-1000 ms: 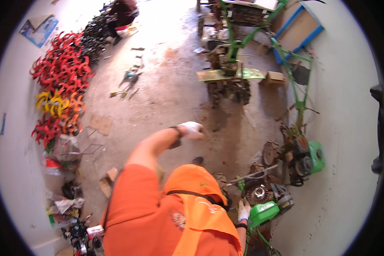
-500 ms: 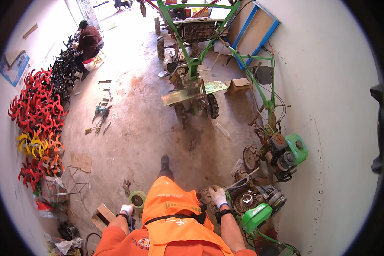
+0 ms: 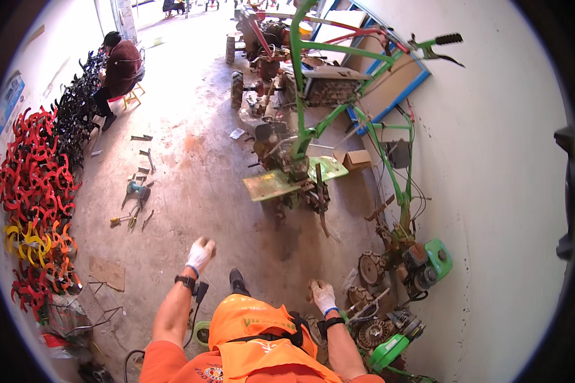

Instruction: The person assembles a green two-wheeled tractor by attaching the handlebar frame to the engine unit, tightening fasteners, and adjusting the engine components. The person then repositions the assembled unit within the workshop.

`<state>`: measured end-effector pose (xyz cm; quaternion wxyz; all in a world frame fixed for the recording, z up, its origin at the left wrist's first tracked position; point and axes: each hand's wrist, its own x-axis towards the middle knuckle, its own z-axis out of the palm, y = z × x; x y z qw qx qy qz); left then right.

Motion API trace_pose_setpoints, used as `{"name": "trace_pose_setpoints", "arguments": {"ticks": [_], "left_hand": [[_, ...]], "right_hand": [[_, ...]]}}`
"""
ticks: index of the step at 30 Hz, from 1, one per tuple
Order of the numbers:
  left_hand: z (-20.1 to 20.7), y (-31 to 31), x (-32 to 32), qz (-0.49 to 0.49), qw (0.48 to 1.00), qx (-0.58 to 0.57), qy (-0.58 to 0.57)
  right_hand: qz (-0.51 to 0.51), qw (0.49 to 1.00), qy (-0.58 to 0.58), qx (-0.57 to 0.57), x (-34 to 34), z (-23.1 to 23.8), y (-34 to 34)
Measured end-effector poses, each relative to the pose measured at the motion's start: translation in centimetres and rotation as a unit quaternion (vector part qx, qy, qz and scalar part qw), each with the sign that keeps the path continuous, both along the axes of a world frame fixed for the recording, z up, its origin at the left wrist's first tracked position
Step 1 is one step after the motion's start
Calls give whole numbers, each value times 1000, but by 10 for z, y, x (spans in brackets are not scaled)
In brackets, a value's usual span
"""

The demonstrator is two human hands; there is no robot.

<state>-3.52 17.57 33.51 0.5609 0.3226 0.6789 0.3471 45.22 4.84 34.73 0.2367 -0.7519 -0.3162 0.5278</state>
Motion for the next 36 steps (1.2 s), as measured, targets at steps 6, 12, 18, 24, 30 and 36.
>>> {"name": "trace_pose_setpoints", "arguments": {"ticks": [6, 12, 18, 24, 30, 36], "left_hand": [[134, 136, -11, 46, 980, 150, -124], [237, 227, -9, 20, 948, 270, -168], [344, 314, 12, -88, 891, 430, -114], [456, 388, 59, -182, 776, 598, -86], [551, 426, 132, -140, 623, 768, 45], [578, 441, 169, -54, 538, 800, 260]], "right_hand": [[8, 990, -34, 137, -59, 33, 119], [8, 949, -45, 313, -86, 94, 250], [-37, 803, 181, 566, -68, 232, 439], [-37, 636, -223, 738, -25, 441, 560], [-174, 708, -250, 637, 16, 491, 573], [-146, 639, -484, 580, 65, 483, 511]]}}
